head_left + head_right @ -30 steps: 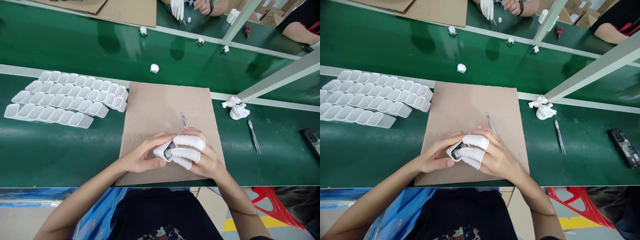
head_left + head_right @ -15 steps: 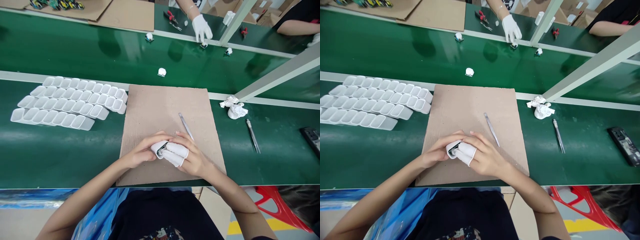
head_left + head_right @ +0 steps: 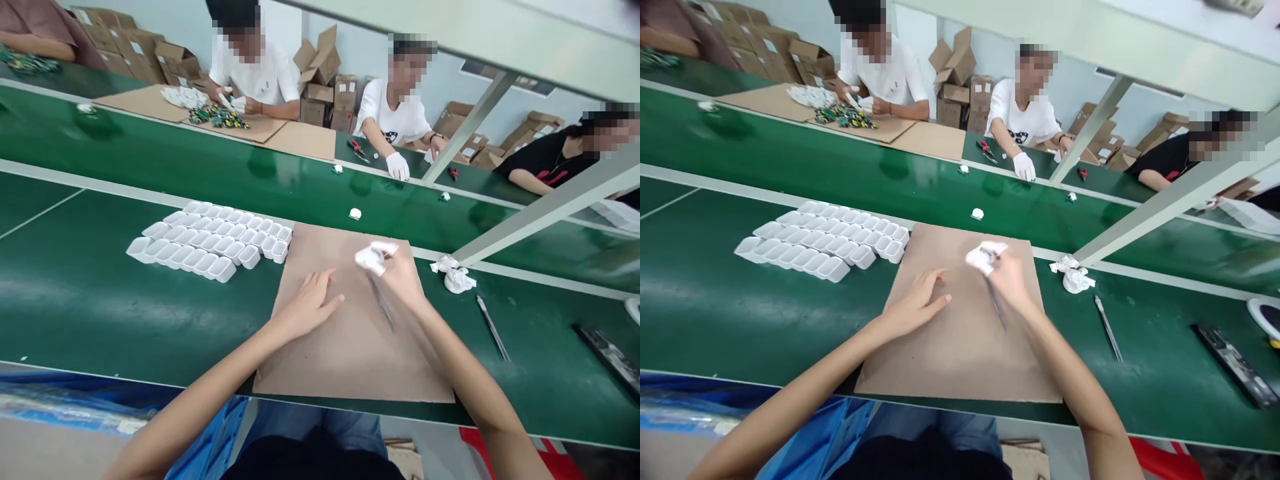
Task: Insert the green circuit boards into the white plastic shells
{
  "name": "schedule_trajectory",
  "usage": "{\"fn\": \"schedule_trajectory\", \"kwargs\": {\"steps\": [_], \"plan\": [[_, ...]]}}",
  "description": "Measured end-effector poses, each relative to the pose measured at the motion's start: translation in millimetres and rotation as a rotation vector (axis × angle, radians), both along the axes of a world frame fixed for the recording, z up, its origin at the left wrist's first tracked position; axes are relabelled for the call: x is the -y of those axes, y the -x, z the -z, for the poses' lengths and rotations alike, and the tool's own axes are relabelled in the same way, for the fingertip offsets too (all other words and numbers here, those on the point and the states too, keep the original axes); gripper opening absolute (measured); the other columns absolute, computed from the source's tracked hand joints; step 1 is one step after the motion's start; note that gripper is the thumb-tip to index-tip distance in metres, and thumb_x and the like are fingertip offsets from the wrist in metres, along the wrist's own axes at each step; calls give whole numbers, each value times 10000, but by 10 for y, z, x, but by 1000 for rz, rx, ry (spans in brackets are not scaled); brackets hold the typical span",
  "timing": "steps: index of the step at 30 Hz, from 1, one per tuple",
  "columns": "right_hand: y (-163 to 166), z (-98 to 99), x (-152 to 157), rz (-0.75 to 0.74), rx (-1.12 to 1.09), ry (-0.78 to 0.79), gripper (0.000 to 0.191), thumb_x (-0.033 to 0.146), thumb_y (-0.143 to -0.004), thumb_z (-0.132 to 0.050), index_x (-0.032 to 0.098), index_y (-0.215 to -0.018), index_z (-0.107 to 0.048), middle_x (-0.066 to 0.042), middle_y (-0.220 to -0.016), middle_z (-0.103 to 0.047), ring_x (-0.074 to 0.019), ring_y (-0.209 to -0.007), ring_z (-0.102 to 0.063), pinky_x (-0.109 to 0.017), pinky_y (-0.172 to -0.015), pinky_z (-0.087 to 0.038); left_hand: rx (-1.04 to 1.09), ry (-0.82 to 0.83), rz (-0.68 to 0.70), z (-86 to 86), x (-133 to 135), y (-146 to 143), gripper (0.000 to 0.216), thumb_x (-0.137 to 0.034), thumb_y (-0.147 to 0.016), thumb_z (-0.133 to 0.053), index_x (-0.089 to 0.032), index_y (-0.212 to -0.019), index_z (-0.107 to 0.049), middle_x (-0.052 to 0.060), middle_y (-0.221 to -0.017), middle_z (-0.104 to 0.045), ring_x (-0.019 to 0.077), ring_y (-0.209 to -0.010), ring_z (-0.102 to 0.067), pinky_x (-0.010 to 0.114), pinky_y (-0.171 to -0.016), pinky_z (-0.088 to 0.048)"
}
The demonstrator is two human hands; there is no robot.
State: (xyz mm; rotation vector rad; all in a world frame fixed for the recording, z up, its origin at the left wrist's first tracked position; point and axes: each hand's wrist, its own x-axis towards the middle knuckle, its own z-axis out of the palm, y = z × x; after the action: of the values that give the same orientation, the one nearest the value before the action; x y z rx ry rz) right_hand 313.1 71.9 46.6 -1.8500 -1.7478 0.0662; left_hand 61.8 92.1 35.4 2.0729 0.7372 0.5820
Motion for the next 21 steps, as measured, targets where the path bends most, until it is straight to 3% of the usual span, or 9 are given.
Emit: {"fn": "schedule_trajectory", "kwargs": {"steps": [4,8,13,21], "plan": [[-675,-113,-785,302,91,81,312,322,-949,-647,129,-1193,-626,-116,-1220,-656,-257,-1080,-651,-446,-931,-548,-93,-244,-136,-182,-82,444,248,-277,-938,-518,-170,-1124,-643,120,-1076,-642,341,-1137,-491,561,-1042,-425],[-991,-75,-1096,466,161,193,331,364,-965,-641,154,-1219,-613,-92,-1239,-629,-234,-1076,-645,-442,-917,-565,-368,-696,-423,-147,-244,1131,261,-203,-926,-503,-159,-1132,-657,148,-1069,-632,350,-1053,-513,523,-929,-493],[-894,97,-1212,577,246,221,399,374,-964,-634,177,-1305,-569,-110,-1369,-559,-284,-1224,-572,-528,-1020,-496,-603,-935,-589,76,-404,1615,288,-126,-888,-504,-134,-1131,-660,185,-1114,-599,347,-994,-534,443,-794,-507],[-499,-16,-1772,546,204,382,362,370,-963,-640,166,-1259,-596,-101,-1295,-605,-254,-1139,-621,-483,-962,-541,-666,-1025,-649,262,-508,1553,298,-85,-917,-450,-181,-953,-730,161,-1024,-623,325,-909,-560,387,-700,-443]]}}
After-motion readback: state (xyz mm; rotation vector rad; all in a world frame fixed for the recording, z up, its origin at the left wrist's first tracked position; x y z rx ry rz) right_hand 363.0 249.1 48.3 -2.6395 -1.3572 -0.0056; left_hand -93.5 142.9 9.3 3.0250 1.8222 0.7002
